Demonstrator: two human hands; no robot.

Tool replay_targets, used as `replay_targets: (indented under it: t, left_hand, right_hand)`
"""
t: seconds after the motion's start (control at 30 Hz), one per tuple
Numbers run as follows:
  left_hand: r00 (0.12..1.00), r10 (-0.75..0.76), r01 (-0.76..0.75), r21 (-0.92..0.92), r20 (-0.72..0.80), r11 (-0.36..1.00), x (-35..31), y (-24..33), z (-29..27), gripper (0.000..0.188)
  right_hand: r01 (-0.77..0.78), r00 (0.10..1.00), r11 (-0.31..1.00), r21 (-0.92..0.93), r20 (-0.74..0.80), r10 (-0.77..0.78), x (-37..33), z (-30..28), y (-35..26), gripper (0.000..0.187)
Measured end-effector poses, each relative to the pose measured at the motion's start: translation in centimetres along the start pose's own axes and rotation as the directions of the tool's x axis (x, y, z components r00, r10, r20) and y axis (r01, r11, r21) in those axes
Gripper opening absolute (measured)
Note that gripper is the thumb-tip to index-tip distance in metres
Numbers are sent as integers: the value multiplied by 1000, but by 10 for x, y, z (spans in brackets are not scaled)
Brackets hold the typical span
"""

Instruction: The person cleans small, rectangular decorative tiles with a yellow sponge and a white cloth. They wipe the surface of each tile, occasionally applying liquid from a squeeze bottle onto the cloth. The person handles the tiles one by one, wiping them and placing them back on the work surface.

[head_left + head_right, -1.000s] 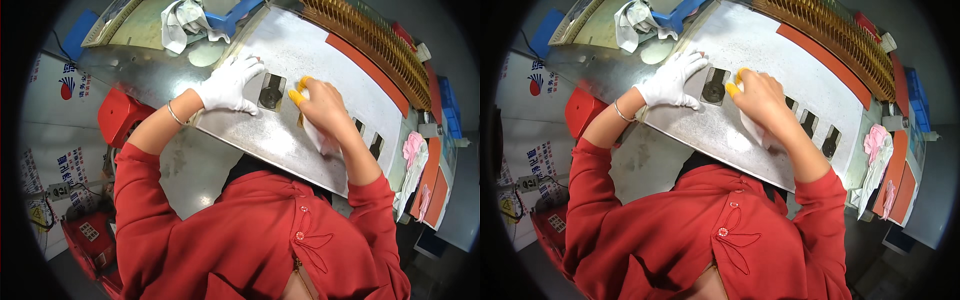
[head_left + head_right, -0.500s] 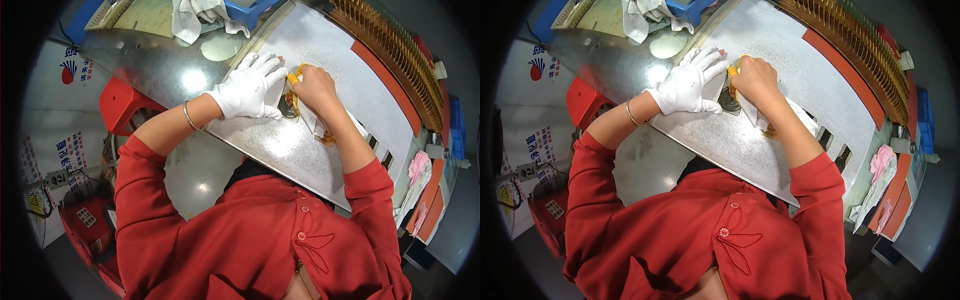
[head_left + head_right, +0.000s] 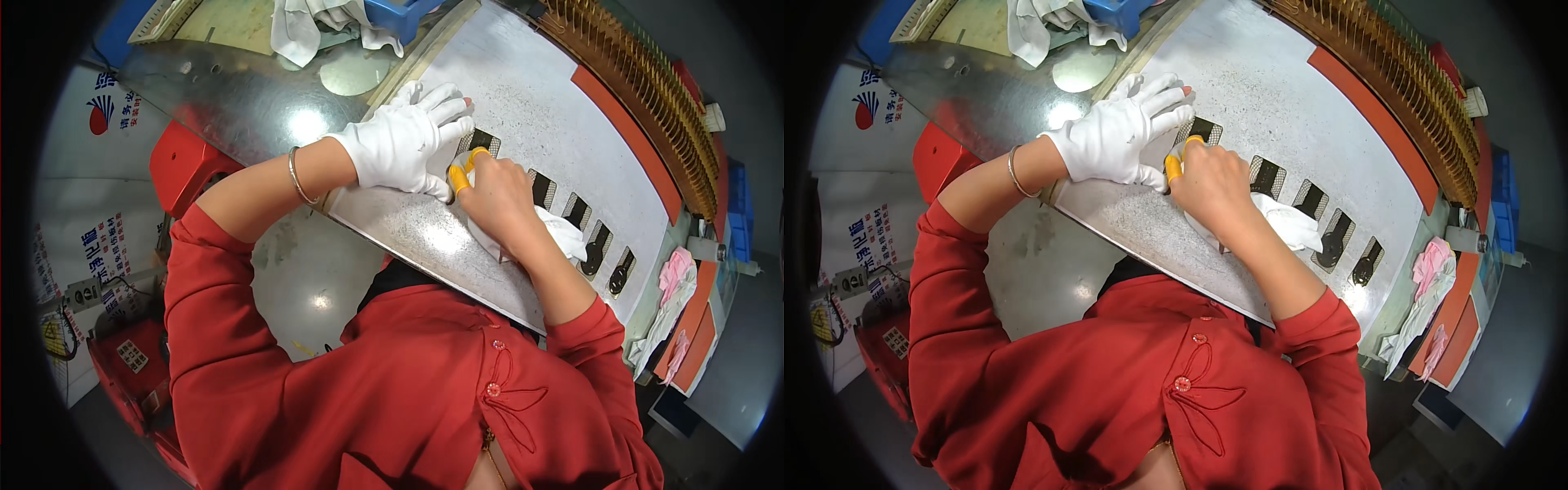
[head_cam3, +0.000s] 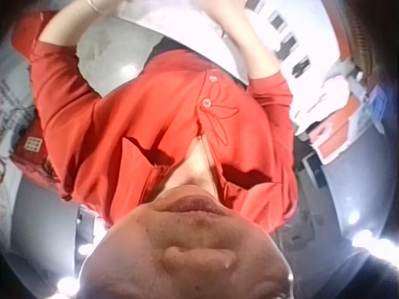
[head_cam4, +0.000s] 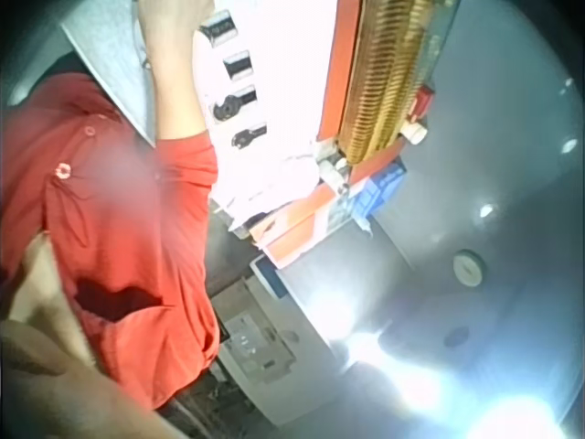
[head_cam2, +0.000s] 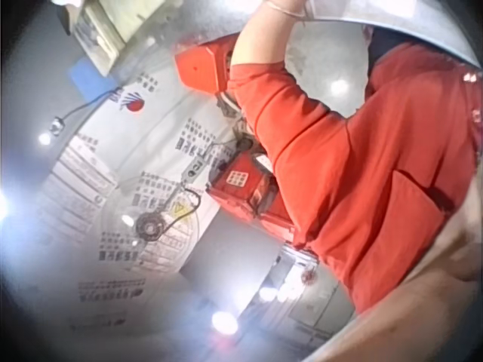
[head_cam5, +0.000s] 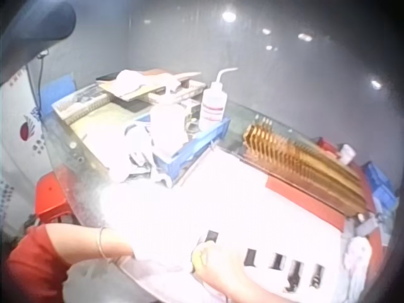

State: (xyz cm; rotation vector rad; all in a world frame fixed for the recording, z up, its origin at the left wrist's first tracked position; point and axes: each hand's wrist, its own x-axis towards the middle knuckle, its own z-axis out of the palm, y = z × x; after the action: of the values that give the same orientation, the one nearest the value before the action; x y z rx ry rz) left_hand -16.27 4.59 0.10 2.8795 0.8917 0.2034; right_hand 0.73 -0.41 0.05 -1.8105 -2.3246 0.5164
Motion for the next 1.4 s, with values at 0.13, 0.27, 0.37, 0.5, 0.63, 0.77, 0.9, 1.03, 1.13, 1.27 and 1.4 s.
replay_targets:
  t: [0.13, 0.27, 0.37, 0.5, 0.63, 0.77, 0.9, 1.03, 1.13, 1.27, 1.4]
  left_hand:
    - [999, 1, -2, 25, 34, 1000, 0, 1, -1, 99]
    - [998, 40, -40, -1, 49, 999, 1, -7, 3, 105]
    - [999, -30, 31, -53, 24, 998, 2, -2, 2, 103]
    - [993, -79, 64, -154, -89, 986, 9, 16, -5, 93]
    - [996, -69, 59, -158, -62, 986, 16, 29, -4, 82]
    - [990, -126, 117, -129, -64, 985, 26, 38, 1, 78]
    - [966, -244, 259, -278, 89, 925, 31, 53, -14, 74]
    - [983, -151, 162, -112, 102, 980, 28, 60, -29, 83]
    - [994, -100, 110, -233, 51, 966, 57, 48, -46, 84]
    - [975, -25, 14, -50, -219, 999, 193, 18, -118, 83]
    - [959, -268, 281, 208, -88, 937, 314, -16, -155, 91]
  right_hand:
    - [33, 999, 999, -14, 30, -33, -19, 4, -6, 20]
    - [70, 991, 998, -1, 112, -70, -40, 2, -14, 24]
    - [101, 962, 992, 76, 249, -117, -67, -12, -13, 27]
    - [10, 980, 926, 379, 182, -86, -116, -40, 23, 24]
    - [-362, 932, 665, 653, 263, 250, -168, -69, 61, 13]
    - [-369, 882, 507, 779, 122, 455, -226, -75, 102, 9]
    - [-317, 755, 402, 859, -28, 655, -268, -77, 146, 10]
    - [-111, 499, 532, 840, -416, 760, -285, -52, 212, 11]
    - [-11, 325, 430, 903, -403, 855, -289, -40, 225, 11]
    - [48, 265, 446, 894, -442, 857, -297, -27, 230, 11]
    - [103, 254, 472, 875, -482, 838, -298, -17, 237, 11]
